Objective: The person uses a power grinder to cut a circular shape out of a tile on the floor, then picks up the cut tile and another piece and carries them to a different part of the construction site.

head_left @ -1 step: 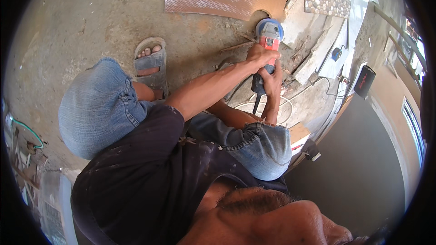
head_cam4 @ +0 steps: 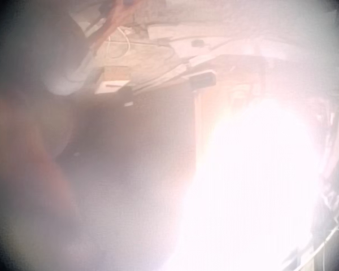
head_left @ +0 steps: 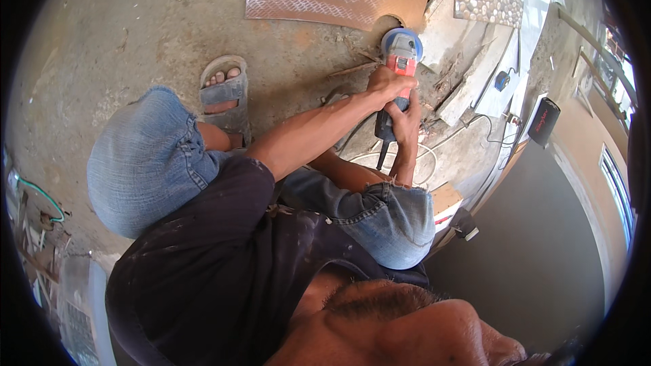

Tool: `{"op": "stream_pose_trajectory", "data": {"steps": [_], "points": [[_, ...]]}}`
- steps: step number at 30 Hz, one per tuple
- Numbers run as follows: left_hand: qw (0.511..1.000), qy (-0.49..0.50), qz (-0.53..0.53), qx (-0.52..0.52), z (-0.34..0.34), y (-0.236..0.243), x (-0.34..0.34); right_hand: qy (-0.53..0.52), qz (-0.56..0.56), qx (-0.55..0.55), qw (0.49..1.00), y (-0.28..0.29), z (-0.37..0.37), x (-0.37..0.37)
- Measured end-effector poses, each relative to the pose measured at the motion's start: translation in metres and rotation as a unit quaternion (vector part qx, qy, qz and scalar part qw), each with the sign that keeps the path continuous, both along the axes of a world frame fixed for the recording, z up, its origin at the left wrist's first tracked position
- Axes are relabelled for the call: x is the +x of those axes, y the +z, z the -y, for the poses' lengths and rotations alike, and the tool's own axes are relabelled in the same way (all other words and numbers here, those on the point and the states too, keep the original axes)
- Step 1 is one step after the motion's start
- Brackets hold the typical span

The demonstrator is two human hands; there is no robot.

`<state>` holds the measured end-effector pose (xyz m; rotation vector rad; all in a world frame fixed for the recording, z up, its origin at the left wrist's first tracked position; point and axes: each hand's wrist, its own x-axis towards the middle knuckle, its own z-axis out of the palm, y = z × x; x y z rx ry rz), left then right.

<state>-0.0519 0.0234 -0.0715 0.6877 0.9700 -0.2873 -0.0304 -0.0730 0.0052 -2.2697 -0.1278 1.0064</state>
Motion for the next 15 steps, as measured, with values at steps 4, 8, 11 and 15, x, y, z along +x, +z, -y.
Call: {"op": "stream_pose_trajectory", "data": {"steps": [4, 8, 11, 15], "points": [[0.999, -0.031, 0.006, -0.017, -0.009, 0.006, -0.002, -0.007, -0.005, 0.006, 1.0, 0.005, -0.002, 0.001], [0.999, 0.037, 0.002, 0.001, -0.003, -0.006, 0.004, 0.015, -0.016, 0.003, 1.0, 0.014, -0.02, 0.007], [0.999, 0.051, 0.005, 0.001, -0.003, -0.006, 0.006, 0.021, -0.007, -0.014, 1.0, 0.013, -0.021, 0.011], [1.0, 0.003, -0.008, 0.022, -0.004, -0.005, 0.006, 0.01, -0.009, 0.017, 1.0, 0.004, -0.012, 0.009]]}}
